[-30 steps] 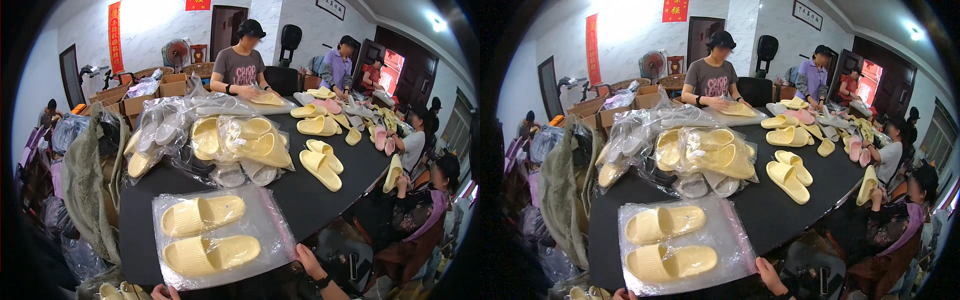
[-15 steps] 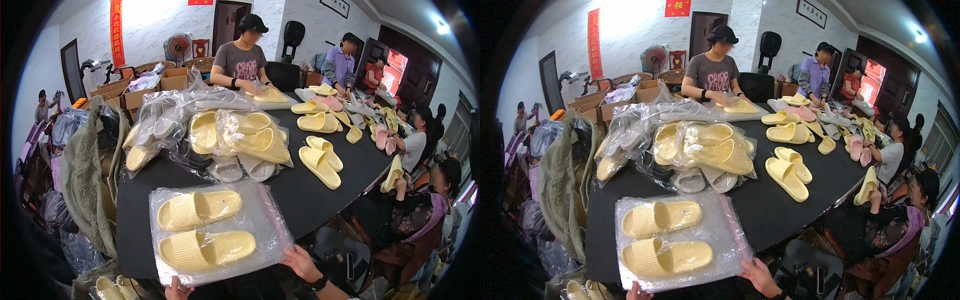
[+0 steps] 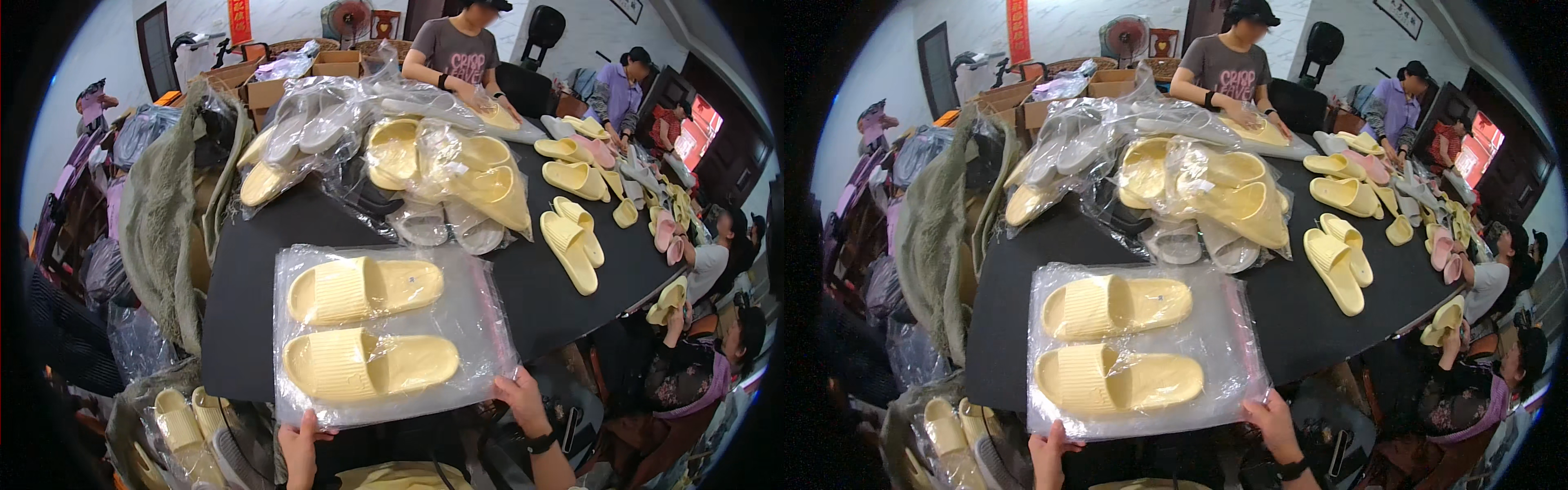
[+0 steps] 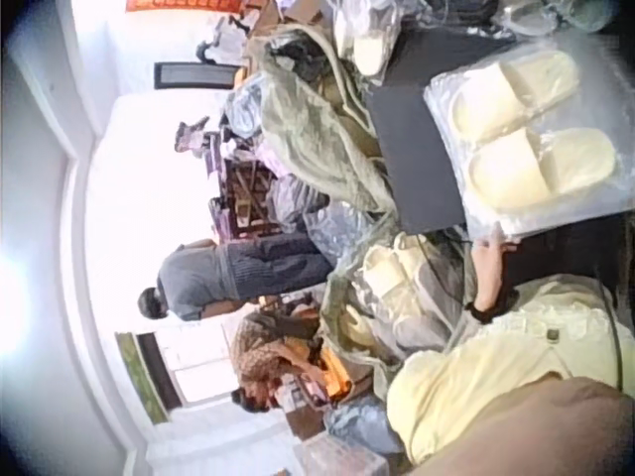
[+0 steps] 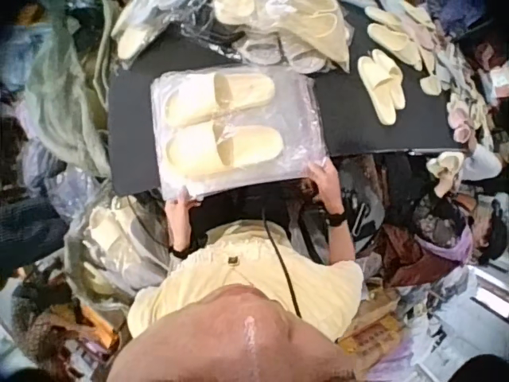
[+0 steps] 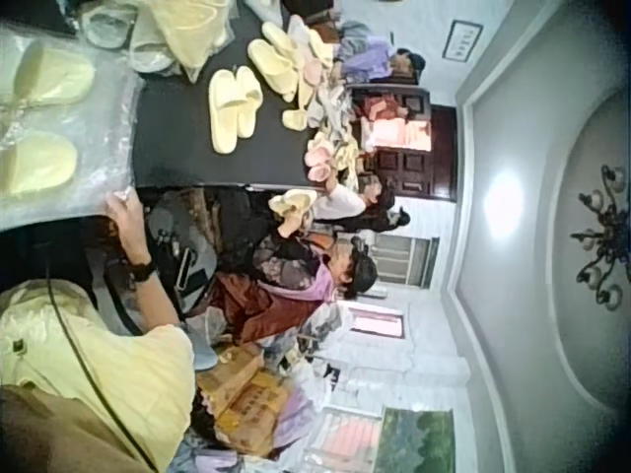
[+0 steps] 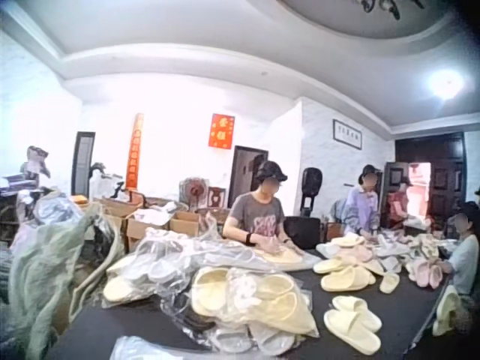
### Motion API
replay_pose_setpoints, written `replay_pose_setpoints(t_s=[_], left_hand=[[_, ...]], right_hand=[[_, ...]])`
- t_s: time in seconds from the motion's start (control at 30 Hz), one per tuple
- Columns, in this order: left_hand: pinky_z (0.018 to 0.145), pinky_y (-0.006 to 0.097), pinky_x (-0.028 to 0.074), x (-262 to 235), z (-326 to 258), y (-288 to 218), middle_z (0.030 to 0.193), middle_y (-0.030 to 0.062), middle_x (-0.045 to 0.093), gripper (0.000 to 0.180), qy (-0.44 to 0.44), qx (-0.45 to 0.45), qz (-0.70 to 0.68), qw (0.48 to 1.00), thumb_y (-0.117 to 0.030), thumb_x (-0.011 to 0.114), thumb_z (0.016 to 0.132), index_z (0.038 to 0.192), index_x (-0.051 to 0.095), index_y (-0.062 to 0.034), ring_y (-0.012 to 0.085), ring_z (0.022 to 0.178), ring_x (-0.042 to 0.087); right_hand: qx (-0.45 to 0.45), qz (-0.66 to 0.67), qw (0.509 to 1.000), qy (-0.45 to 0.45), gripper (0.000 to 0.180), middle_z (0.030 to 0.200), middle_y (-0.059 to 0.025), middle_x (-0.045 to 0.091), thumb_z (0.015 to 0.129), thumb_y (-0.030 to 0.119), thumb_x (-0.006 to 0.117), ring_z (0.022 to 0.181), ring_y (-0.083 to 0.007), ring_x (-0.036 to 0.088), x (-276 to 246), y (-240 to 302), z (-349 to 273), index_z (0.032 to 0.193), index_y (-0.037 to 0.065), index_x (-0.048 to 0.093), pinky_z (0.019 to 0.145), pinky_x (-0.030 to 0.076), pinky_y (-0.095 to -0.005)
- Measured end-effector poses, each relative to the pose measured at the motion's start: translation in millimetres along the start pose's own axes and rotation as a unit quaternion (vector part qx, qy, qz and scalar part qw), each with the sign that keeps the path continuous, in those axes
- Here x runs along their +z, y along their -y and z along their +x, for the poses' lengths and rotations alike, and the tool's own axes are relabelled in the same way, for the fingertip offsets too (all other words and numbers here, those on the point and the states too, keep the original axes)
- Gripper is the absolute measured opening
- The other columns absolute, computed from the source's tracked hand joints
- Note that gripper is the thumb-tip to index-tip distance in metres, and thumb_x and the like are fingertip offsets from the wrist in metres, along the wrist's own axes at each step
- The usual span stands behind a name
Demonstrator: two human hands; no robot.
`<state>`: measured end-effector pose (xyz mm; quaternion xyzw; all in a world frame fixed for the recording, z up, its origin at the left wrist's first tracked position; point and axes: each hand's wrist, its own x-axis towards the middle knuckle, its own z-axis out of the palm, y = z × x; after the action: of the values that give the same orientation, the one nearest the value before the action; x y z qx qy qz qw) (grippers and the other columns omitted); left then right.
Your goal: Sorting and putting pairs of slippers into plastic bags at a shared work table.
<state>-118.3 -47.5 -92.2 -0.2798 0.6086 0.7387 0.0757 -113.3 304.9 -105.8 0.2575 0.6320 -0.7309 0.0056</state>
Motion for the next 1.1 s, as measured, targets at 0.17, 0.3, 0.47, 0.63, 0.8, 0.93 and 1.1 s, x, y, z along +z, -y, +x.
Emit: replay_pose_setpoints(t_s=[0.17,0.3,0.47,0.63,0.8,0.93,1.1], left_hand=[[0.104,0.043,0.027,-8.6,5.1,8.9,0.130,0.0222,0.044,0.044,-0.265,0.218,0.213,0.915,-0.019,0.052,0.089,0.126,0.044,0.0034,0.0361,0.126,0.037],[0.101,0.043,0.029,18.8,20.1,-39.6,0.128,0.0233,0.041,0.055,-0.098,0.466,0.375,0.795,-0.011,0.059,0.084,0.131,0.035,0.0038,0.0341,0.122,0.038],[0.108,0.051,0.018,48.2,44.7,-47.4,0.142,0.0242,0.030,0.067,-0.002,0.470,0.425,0.774,-0.026,0.059,0.085,0.137,0.030,0.0039,0.0424,0.134,0.023],[0.107,0.051,0.021,55.1,66.5,-24.2,0.141,0.0213,0.034,0.067,0.015,0.494,0.476,0.727,-0.049,0.047,0.089,0.134,0.039,0.0002,0.0415,0.131,0.029],[0.105,0.051,0.024,56.4,72.7,-21.8,0.139,0.0205,0.038,0.068,0.000,0.508,0.460,0.728,-0.053,0.048,0.087,0.132,0.043,-0.0009,0.0410,0.129,0.033],[0.104,0.051,0.025,53.9,74.2,-21.0,0.138,0.0201,0.039,0.069,-0.012,0.515,0.453,0.728,-0.054,0.049,0.087,0.131,0.045,-0.0011,0.0407,0.128,0.035],[0.104,0.051,0.025,51.2,76.1,-18.3,0.139,0.0190,0.038,0.070,-0.007,0.519,0.443,0.731,-0.050,0.058,0.081,0.132,0.045,-0.0032,0.0403,0.128,0.035]], right_hand=[[-0.253,-0.318,0.894,-0.189,0.021,0.085,-0.0055,0.059,0.086,0.011,0.061,0.073,-0.0126,0.056,-26.2,24.2,11.0,0.103,0.000,0.055,0.066,0.047,-0.0265],[-0.303,-0.361,0.876,-0.099,0.011,0.085,-0.0090,0.059,0.088,0.009,0.057,0.074,-0.0143,0.057,3.6,90.5,27.2,0.091,-0.001,0.061,0.067,0.047,-0.0266],[-0.269,-0.554,0.779,0.115,0.035,0.081,-0.0152,0.064,0.089,0.035,0.054,0.078,-0.0299,0.062,78.9,121.9,63.5,0.086,0.001,0.064,0.068,0.048,-0.0385],[-0.263,-0.690,0.664,0.115,0.041,0.084,-0.0195,0.063,0.088,0.040,0.053,0.081,-0.0374,0.060,121.6,101.4,77.2,0.089,0.000,0.062,0.070,0.048,-0.0420],[-0.250,-0.639,0.718,0.117,0.041,0.086,-0.0173,0.064,0.088,0.039,0.053,0.072,-0.0314,0.063,92.0,88.7,118.5,0.089,-0.002,0.060,0.063,0.050,-0.0397],[-0.024,-0.298,0.942,0.152,0.045,0.084,-0.0094,0.064,0.090,0.044,0.050,0.065,-0.0162,0.061,70.1,97.8,121.9,0.090,0.000,0.058,0.057,0.049,-0.0283],[0.061,-0.316,0.935,0.151,0.049,0.083,-0.0087,0.063,0.093,0.048,0.045,0.063,-0.0139,0.060,103.2,111.2,114.4,0.088,0.000,0.057,0.056,0.049,-0.0257]])
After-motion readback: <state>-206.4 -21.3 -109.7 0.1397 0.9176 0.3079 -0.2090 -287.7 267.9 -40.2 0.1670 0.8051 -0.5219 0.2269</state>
